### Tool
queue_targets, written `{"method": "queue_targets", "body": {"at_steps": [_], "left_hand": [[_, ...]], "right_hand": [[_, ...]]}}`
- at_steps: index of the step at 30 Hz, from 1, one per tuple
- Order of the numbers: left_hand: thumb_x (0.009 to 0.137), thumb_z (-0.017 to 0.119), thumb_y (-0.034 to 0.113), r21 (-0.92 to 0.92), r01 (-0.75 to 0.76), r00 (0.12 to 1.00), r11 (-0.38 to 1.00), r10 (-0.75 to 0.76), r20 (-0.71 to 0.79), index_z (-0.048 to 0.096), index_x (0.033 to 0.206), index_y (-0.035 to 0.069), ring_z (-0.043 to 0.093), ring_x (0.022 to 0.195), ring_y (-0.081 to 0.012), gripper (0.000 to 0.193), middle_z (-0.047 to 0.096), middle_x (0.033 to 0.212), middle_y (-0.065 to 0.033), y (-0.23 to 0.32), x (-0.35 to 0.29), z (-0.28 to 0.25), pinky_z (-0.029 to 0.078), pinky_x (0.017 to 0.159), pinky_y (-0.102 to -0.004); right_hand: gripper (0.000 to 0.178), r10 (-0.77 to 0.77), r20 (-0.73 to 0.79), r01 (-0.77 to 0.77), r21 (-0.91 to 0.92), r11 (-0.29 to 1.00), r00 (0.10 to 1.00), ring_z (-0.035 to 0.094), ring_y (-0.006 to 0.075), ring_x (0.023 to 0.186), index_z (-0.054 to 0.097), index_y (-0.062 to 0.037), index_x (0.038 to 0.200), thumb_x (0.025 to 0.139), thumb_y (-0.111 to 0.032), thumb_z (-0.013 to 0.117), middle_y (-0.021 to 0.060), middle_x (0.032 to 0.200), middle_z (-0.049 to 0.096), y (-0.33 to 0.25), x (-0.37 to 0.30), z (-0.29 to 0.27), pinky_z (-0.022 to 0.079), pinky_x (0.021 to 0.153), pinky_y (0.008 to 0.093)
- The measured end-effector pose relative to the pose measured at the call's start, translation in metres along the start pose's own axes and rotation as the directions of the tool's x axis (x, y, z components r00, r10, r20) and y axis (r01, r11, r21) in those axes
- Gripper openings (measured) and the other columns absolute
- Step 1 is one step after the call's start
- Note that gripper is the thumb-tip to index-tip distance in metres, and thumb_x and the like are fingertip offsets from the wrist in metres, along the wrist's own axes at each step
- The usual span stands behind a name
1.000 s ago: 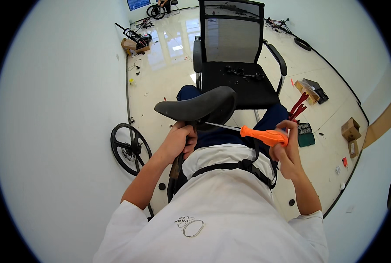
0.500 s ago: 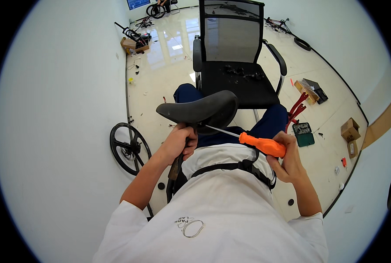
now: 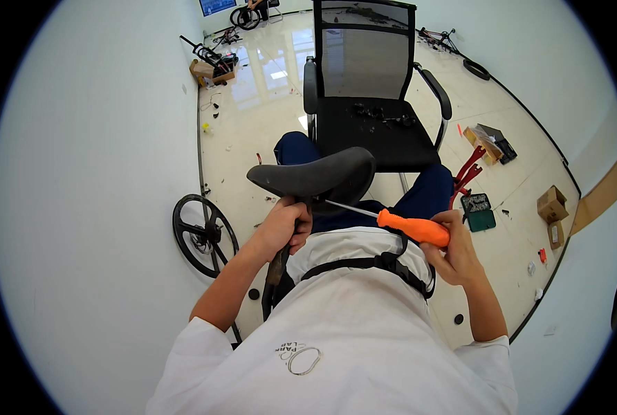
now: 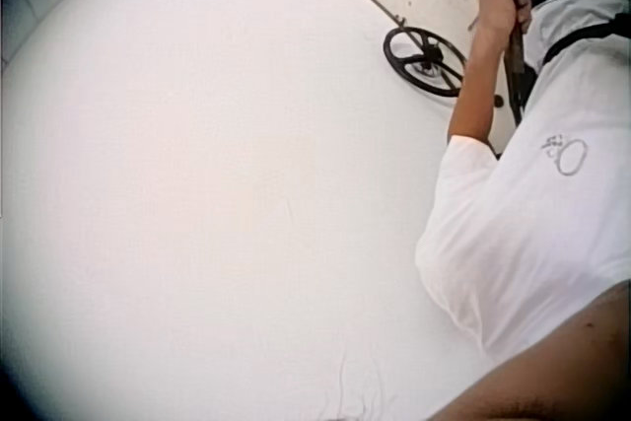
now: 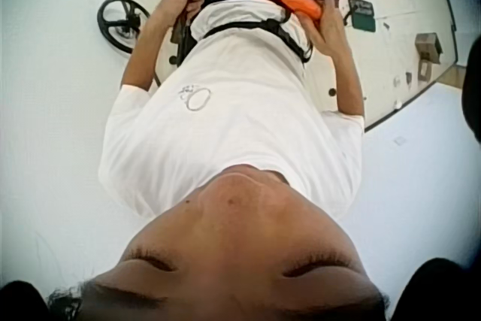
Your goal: The person uses a screwdriver to loosen and remove a bicycle seat from its post. They then handle a small orange plastic part, inserting and adjusting a black zip tie into it.
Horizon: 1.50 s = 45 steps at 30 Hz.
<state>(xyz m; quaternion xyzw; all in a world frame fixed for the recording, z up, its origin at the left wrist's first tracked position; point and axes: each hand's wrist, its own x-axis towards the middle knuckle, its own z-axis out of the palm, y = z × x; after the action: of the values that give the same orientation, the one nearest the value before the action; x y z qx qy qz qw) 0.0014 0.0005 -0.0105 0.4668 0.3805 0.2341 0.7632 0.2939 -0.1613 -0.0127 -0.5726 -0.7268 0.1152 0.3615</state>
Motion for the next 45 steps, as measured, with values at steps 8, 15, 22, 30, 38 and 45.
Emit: {"method": "queue_targets", "body": {"at_steps": [8,15,22,30,38,45], "left_hand": [[0.079,0.045,0.008,0.025,-0.018,1.000,1.000,0.018,0.017,0.038,0.084,0.007,0.032,0.037,-0.0114,0.009,0.036,0.061,-0.0033,-0.001,0.001,-0.001,0.031,0.031,-0.0283],[0.080,0.045,0.008,0.096,-0.051,0.998,0.994,0.053,-0.020,0.038,0.086,0.007,0.034,0.038,-0.0112,0.009,0.038,0.061,-0.0037,-0.005,0.001,-0.003,0.032,0.032,-0.0285],[0.084,0.045,0.010,0.043,-0.021,1.000,0.999,0.021,0.008,0.038,0.093,0.008,0.035,0.037,-0.0107,0.012,0.039,0.061,-0.0032,-0.001,-0.002,0.006,0.032,0.031,-0.0276],[0.089,0.047,0.013,0.016,-0.068,0.998,0.998,0.067,0.015,0.037,0.096,0.010,0.035,0.037,-0.0101,0.012,0.040,0.062,-0.0038,0.003,-0.004,0.006,0.031,0.030,-0.0268],[0.093,0.047,0.017,-0.068,-0.093,0.995,0.993,0.095,0.025,0.037,0.096,0.010,0.034,0.037,-0.0099,0.014,0.041,0.063,-0.0046,0.006,-0.002,0.003,0.030,0.030,-0.0270],[0.095,0.049,0.020,0.072,-0.220,0.973,0.973,0.224,-0.051,0.036,0.108,0.009,0.037,0.037,-0.0106,0.021,0.043,0.063,-0.0039,0.004,-0.005,0.005,0.033,0.032,-0.0264]], "right_hand": [[0.026,0.030,-0.254,0.050,0.302,0.952,0.967,0.055,0.0218,0.059,0.050,-0.0002,0.101,0.087,-0.019,0.061,0.0116,0.072,0.058,-0.020,0.009,0.009,0.043,0.059,0.0295],[0.038,0.158,0.096,-0.165,0.070,0.984,0.983,0.053,0.0199,0.065,0.039,0.0005,0.113,0.088,-0.022,0.057,0.0153,0.081,0.058,0.001,0.002,-0.005,0.042,0.060,0.0303],[0.030,-0.106,-0.304,0.155,0.143,0.978,0.947,0.053,0.0176,0.058,0.045,0.0003,0.112,0.088,-0.014,0.057,0.0126,0.070,0.056,-0.007,0.008,0.009,0.042,0.056,0.0294],[0.037,-0.174,-0.175,0.148,-0.149,0.978,0.969,0.058,0.0280,0.059,0.044,0.0013,0.116,0.085,-0.006,0.064,0.0180,0.089,0.059,-0.006,0.006,0.003,0.044,0.051,0.0342],[0.052,-0.247,-0.118,0.226,-0.168,0.960,0.962,0.056,0.0323,0.056,0.038,0.0013,0.122,0.082,-0.007,0.070,0.0160,0.085,0.058,-0.005,0.005,0.013,0.043,0.050,0.0365],[0.029,0.233,-0.020,-0.220,0.256,0.941,0.972,0.047,0.0185,0.047,0.053,0.0014,0.095,0.097,-0.027,0.056,0.0080,0.058,0.051,-0.008,0.006,0.020,0.040,0.048,0.0327]]}}
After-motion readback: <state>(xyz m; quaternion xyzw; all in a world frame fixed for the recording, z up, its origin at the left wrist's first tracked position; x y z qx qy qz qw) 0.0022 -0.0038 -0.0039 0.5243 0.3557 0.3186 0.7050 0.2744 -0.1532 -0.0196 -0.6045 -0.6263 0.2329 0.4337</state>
